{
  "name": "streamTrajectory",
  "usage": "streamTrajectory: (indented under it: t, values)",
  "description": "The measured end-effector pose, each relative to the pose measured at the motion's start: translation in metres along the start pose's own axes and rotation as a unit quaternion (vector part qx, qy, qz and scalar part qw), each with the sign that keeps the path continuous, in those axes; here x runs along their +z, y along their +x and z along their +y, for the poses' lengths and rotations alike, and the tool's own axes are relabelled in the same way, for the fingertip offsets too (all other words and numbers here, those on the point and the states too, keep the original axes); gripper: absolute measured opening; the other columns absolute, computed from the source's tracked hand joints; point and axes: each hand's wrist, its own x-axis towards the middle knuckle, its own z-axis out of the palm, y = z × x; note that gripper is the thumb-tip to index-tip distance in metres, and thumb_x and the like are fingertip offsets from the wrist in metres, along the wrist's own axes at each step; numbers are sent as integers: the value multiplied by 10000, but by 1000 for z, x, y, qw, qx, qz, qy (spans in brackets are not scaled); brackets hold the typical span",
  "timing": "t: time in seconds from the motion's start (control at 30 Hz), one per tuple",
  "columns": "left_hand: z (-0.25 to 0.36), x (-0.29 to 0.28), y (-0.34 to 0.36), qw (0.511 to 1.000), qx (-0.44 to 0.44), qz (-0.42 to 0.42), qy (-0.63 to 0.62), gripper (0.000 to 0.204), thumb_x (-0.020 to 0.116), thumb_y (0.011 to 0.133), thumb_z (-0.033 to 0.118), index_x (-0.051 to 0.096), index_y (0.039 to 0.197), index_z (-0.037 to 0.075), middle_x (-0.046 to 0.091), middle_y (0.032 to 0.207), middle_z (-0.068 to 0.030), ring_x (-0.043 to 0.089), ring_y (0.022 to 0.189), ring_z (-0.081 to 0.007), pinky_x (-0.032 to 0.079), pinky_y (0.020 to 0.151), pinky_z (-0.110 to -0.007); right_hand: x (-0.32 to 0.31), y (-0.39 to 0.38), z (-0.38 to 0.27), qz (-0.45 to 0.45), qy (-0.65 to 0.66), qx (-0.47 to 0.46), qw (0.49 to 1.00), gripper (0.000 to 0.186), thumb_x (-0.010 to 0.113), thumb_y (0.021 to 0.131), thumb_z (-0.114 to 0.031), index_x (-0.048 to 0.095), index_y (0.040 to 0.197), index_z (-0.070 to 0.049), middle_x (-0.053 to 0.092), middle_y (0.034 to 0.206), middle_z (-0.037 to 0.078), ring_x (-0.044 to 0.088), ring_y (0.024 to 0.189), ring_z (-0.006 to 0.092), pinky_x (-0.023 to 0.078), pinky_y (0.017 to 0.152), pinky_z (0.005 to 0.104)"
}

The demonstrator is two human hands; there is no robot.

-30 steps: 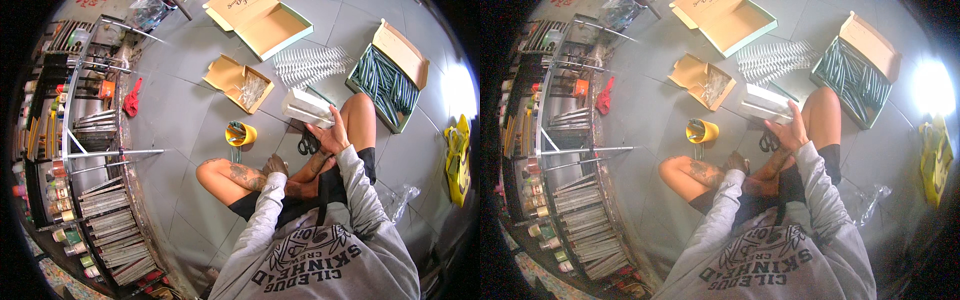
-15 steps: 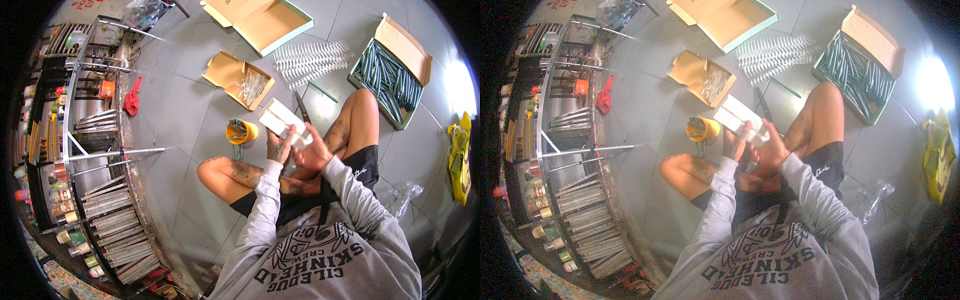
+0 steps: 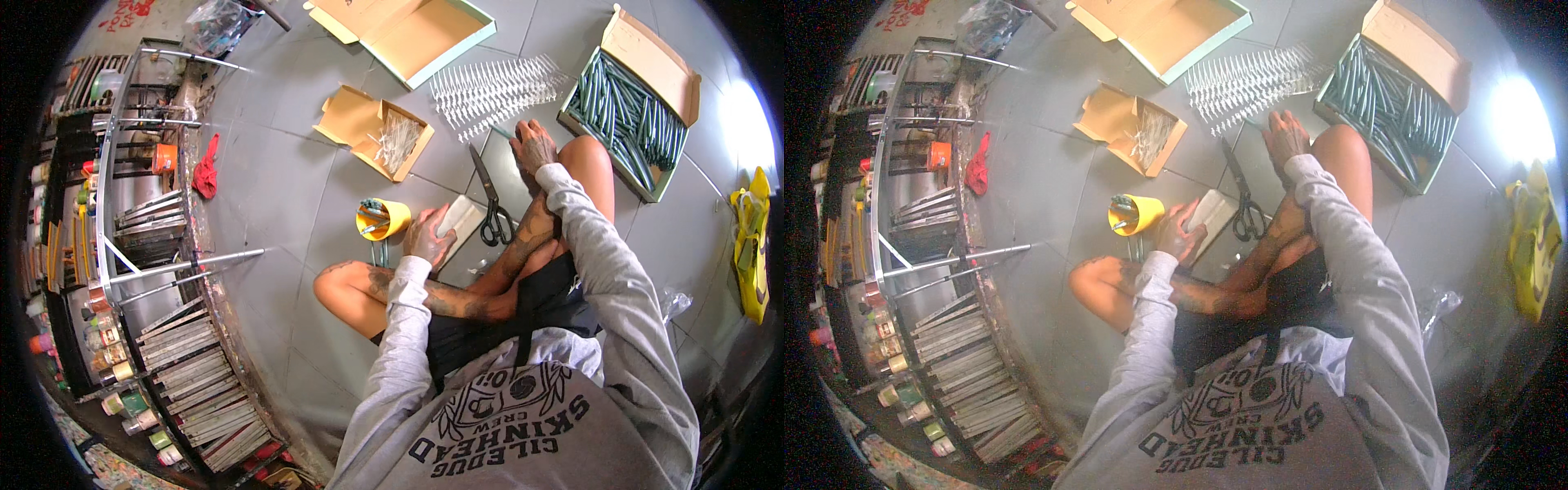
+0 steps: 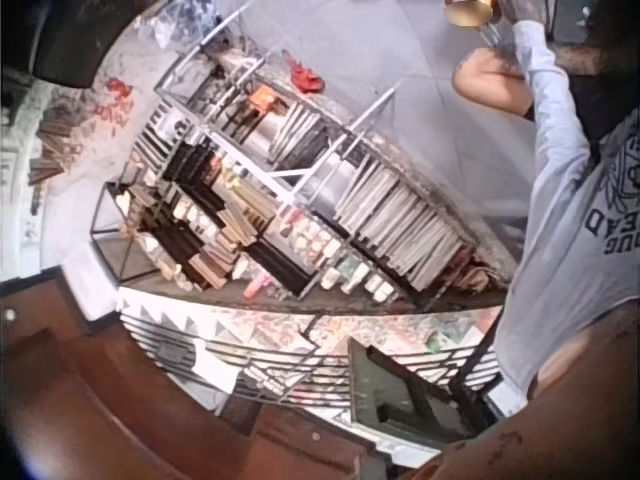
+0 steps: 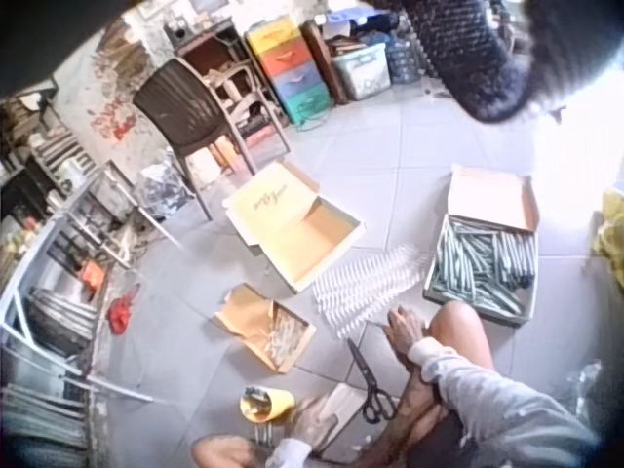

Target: The person peels a protective film from small acrylic pieces and uses shears to cut a plastic sheet while sitting on the floor.

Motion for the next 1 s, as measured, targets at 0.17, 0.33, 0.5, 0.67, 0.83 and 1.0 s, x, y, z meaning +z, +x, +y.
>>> streamTrajectory:
  t: [0.17, 0.33, 0.5, 0.67, 0.83, 1.0]
  values:
    - [37, 10, -18, 979, -9, 204, -10, 529, 689, 840, 317, 582, 1287, 56, 575, 1229, -166, 574, 1113, -344, 456, 967, -438, 26, 0, 15, 43, 60, -41, 996, 244, 691, 834, -170, 573, 999, -35, 641, 923, 168, 644, 830, 354, 508, 736, 435]
    - [55, 14, -51, 955, -45, 207, -209, 323, 659, 918, 224, 650, 1196, 59, 696, 1003, -67, 648, 917, -155, 525, 750, -306, -20, -54, -50, -209, 602, 177, 750, 182, 685, 909, -158, 568, 982, -39, 687, 897, 106, 701, 873, 209, 557, 707, 307]
    - [75, 16, -49, 910, -59, 159, -378, 370, 664, 938, 266, 644, 1219, 27, 715, 954, -48, 634, 782, -96, 489, 678, -243, -20, -129, -93, -258, 701, 231, 624, 169, 673, 923, -115, 526, 987, -60, 665, 991, 93, 678, 894, 201, 587, 803, 322]
    - [70, 10, -62, 915, -125, 93, -372, 332, 681, 930, 287, 699, 1136, 28, 690, 800, -22, 593, 694, -56, 469, 613, -215, -22, -149, -100, -238, 687, 201, 657, 292, 670, 930, -132, 515, 1154, -27, 656, 1006, 112, 673, 921, 207, 593, 791, 332]
    - [57, 8, -74, 879, -168, 37, -444, 342, 667, 942, 293, 701, 1112, -1, 704, 808, -17, 512, 616, -30, 431, 551, -188, -25, -136, -70, -271, 681, 197, 651, 158, 610, 971, -161, 568, 1053, -32, 678, 997, 158, 672, 1029, 294, 580, 860, 370]
    - [60, -6, -76, 876, -179, -5, -447, 354, 659, 948, 290, 698, 1091, -32, 727, 856, -44, 575, 678, -51, 476, 601, -205, -27, -134, -69, -275, 725, 176, 607, 149, 628, 959, -164, 572, 1022, -42, 683, 981, 142, 675, 1019, 286, 583, 855, 366]
